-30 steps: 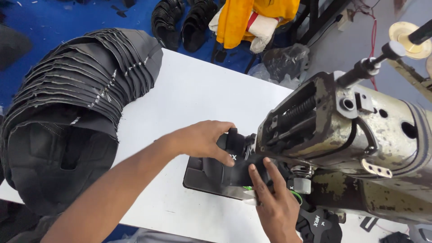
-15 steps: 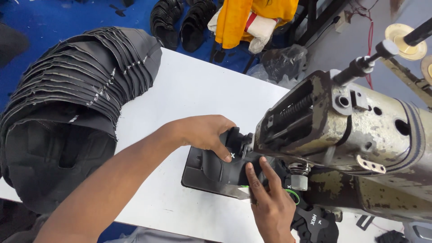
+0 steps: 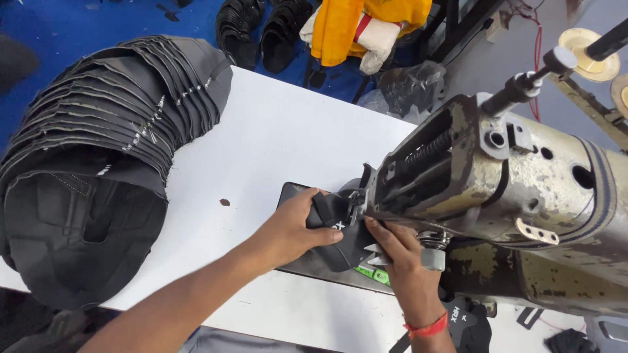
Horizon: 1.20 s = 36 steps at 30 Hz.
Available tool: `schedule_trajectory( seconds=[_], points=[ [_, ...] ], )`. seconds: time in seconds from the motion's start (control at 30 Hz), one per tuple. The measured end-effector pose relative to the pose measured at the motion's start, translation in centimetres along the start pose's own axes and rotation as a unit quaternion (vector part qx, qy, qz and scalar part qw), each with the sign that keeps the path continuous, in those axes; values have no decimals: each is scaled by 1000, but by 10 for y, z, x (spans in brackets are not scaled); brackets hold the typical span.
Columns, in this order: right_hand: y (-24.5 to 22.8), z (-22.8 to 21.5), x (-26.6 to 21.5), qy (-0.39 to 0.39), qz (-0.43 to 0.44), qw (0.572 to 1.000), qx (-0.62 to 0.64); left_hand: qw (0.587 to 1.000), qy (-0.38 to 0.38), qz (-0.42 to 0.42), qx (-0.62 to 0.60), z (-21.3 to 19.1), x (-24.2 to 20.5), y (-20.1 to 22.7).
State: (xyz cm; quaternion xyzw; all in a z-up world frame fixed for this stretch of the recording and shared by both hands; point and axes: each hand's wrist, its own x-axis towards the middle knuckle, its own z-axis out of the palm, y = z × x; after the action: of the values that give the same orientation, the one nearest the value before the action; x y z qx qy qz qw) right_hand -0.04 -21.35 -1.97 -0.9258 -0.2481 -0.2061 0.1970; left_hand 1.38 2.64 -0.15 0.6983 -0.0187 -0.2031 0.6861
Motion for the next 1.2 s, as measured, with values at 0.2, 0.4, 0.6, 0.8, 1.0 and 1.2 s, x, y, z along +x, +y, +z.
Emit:
schedule_trajectory(
  seconds=[0.2, 0.4, 0.6, 0.8, 1.0, 1.2],
  points=[
    [42, 31, -14, -47, 48, 992, 107, 999, 5, -19, -48, 8, -6, -10],
    [73, 57, -21, -18, 22, 992, 122, 997, 64, 24, -25, 18, -1, -19],
    [40, 37, -6, 26, 0, 991, 129, 992, 38, 14, 121, 7, 10, 11],
    [17, 27, -10, 86, 28, 995, 31, 986, -38, -51, 155, -7, 31, 35],
    [6, 23, -21, 122, 48, 990, -49, 977, -117, 37, 175, -18, 70, 26],
    [0, 22, -21, 146, 52, 987, -50, 950, -161, 32, 264, -20, 92, 40]
  ],
)
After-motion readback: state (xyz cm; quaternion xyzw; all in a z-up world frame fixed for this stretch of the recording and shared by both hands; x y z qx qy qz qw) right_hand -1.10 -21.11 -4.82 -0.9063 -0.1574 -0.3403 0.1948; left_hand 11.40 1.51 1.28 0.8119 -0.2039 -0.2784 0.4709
